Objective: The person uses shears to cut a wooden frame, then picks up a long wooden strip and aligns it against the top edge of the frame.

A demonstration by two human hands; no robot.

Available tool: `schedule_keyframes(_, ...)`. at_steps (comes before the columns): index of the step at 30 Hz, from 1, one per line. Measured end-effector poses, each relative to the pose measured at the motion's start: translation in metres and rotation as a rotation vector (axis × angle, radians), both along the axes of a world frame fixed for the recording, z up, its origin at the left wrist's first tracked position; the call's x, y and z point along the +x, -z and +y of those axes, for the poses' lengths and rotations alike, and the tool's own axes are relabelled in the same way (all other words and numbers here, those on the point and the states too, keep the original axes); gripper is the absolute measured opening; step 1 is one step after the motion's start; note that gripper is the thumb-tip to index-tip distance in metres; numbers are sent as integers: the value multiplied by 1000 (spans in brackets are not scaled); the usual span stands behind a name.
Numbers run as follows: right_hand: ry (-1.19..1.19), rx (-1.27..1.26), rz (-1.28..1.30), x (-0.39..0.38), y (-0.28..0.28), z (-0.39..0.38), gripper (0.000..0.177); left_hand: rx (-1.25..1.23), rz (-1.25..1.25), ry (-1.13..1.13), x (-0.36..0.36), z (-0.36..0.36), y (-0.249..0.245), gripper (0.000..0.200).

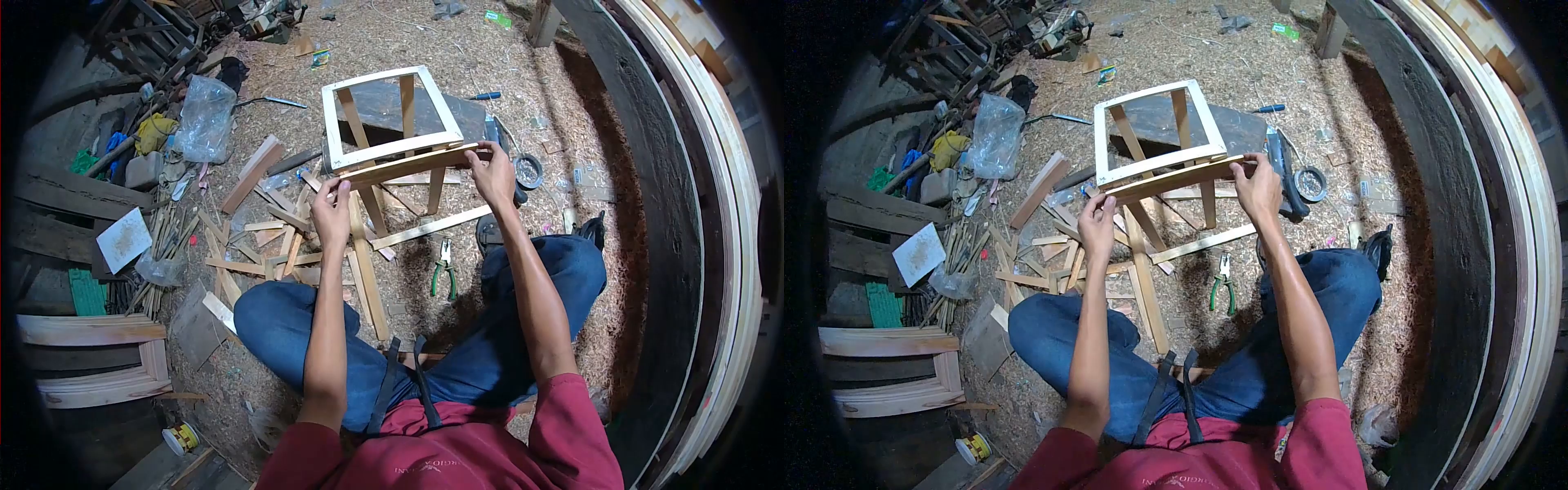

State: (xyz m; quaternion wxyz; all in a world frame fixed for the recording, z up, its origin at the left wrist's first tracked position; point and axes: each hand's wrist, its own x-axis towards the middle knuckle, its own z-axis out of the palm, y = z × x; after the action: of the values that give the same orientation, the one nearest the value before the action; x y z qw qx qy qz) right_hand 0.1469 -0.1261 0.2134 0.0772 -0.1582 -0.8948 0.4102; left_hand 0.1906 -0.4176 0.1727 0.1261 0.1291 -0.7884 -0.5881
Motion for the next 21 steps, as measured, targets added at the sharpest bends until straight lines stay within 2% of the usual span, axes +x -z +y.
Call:
schedule_keyframes(7,31,-31,-21,-1,6,9,38,44,51,58,0,8,-5,36)
schedule_keyframes(9,21,-34,-18,-2,10,11,38,-44,9,29,-1,8,-7,36)
schedule_keyframes(12,19,-30,-39,-4,14,11,38,18,68,17,-1,11,-7,36)
schedule_keyframes(14,23,-128,-24,-5,15,12,37,18,65,16,-1,10,-6,37)
schedule_keyframes(21,19,-112,-57,-7,18,11,34,-9,25,10,0,10,-11,39)
